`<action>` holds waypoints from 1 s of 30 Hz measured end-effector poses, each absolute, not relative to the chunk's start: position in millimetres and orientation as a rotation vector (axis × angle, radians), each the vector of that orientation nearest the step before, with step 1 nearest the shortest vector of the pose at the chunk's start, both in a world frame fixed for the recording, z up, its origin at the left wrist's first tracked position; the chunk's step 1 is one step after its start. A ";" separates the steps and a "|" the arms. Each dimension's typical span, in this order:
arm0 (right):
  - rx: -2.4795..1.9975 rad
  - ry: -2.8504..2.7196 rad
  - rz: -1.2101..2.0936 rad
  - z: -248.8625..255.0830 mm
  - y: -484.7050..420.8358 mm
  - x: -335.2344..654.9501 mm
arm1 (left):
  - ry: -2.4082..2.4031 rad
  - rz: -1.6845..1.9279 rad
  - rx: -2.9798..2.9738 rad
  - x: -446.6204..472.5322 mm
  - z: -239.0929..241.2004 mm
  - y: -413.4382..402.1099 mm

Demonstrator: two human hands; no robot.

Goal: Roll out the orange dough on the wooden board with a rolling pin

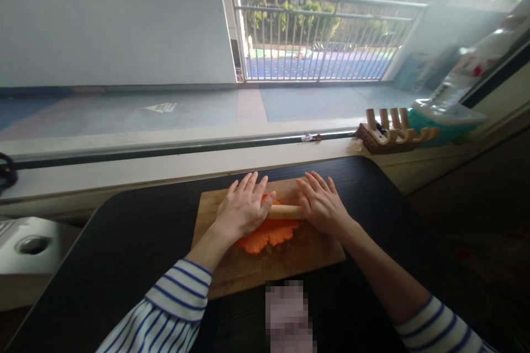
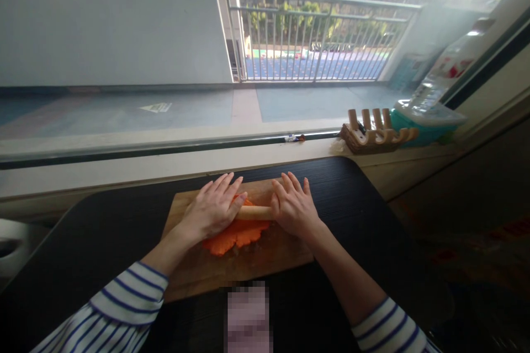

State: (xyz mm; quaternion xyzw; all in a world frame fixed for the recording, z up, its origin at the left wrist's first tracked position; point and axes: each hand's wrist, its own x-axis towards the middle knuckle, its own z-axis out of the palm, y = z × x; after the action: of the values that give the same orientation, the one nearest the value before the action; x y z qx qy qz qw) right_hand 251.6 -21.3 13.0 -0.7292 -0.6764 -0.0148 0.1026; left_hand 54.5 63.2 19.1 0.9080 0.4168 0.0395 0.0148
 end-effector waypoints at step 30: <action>-2.067 -1.942 -0.186 7.0 -47.1 238.8 | 1.325 0.125 2.912 49.0 26.6 38.3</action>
State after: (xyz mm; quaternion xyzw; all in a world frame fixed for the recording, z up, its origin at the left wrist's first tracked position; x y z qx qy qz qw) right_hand 238.8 -47.1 7.0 -0.7191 -0.6756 -0.0649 0.1490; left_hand 49.0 38.3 26.6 0.9090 0.4138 0.0391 -0.0300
